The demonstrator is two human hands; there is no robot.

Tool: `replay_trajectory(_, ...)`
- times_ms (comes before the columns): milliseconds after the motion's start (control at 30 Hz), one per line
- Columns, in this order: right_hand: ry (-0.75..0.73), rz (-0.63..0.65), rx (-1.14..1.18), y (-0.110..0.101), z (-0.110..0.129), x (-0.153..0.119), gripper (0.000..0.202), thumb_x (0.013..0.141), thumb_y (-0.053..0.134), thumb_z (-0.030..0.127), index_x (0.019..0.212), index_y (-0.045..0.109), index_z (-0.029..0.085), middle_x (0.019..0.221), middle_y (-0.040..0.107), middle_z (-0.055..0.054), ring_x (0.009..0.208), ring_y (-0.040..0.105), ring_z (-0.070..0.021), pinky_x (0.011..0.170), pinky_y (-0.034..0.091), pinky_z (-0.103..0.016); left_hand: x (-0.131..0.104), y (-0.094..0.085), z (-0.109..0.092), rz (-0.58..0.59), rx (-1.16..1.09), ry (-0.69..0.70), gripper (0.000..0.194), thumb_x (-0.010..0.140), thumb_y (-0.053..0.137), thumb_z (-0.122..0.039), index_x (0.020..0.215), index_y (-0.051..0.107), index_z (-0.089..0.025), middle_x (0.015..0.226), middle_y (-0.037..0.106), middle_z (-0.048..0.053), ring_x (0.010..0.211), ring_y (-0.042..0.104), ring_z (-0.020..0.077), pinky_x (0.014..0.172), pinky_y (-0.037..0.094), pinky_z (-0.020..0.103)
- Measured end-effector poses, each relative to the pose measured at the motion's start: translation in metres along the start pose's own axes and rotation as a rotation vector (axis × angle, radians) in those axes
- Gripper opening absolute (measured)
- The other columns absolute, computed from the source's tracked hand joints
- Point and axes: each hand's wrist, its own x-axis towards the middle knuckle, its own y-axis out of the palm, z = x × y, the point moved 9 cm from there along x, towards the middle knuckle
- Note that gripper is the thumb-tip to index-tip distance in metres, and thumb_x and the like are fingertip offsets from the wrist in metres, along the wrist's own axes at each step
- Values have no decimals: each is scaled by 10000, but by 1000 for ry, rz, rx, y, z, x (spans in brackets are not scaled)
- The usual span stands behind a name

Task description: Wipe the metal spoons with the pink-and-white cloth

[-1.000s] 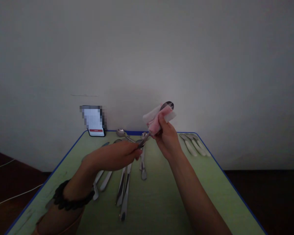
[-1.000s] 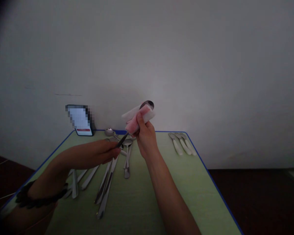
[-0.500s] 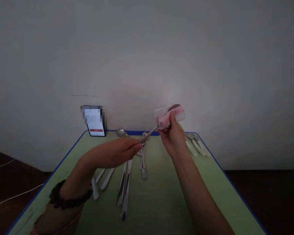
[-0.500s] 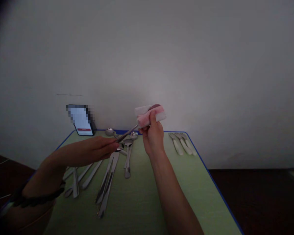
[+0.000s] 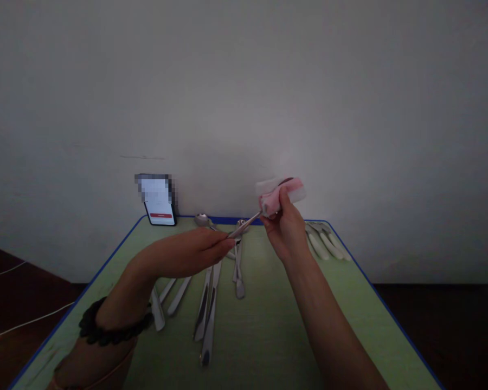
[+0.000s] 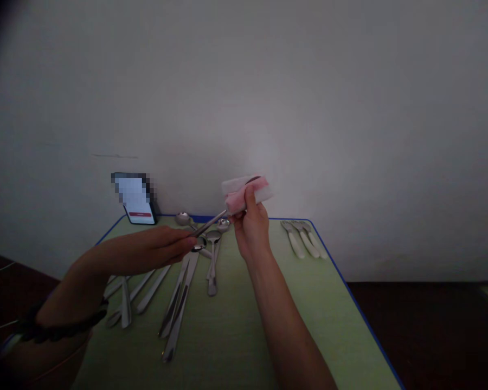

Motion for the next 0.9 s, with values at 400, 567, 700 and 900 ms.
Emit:
replay_trajectory(400,52,112,3,12,-16,-5,316,635,707,445,678,567,165,550,595,39,451,492,-62,382,327,-182,9,12,-6,9,23,18,366,918,256,-402,672,414,-182,620,474,-16,542,426,110,524,324,231)
replay_trajectory(567,49,114,-29,10,-12,-3,314,642,705,448,699,575,168,570,620,28,458,511,-71,386,345,-185,10,10,-3,-32,53,-1,379,920,245,-427,690,421,-183,624,467,-19,544,422,111,525,322,231)
replay_trajectory(700,27,79,-11,7,-2,0,286,644,711,417,725,590,171,573,626,32,473,533,-75,395,369,-177,6,5,0,-33,5,26,362,920,254,-416,691,412,-185,620,435,-29,552,410,109,529,322,223)
replay_trajectory(900,0,70,21,5,3,2,276,624,727,401,694,580,179,559,607,51,464,512,-64,389,355,-169,2,4,7,-40,-191,15,454,912,193,-526,651,355,-191,587,333,-46,521,345,98,493,300,212)
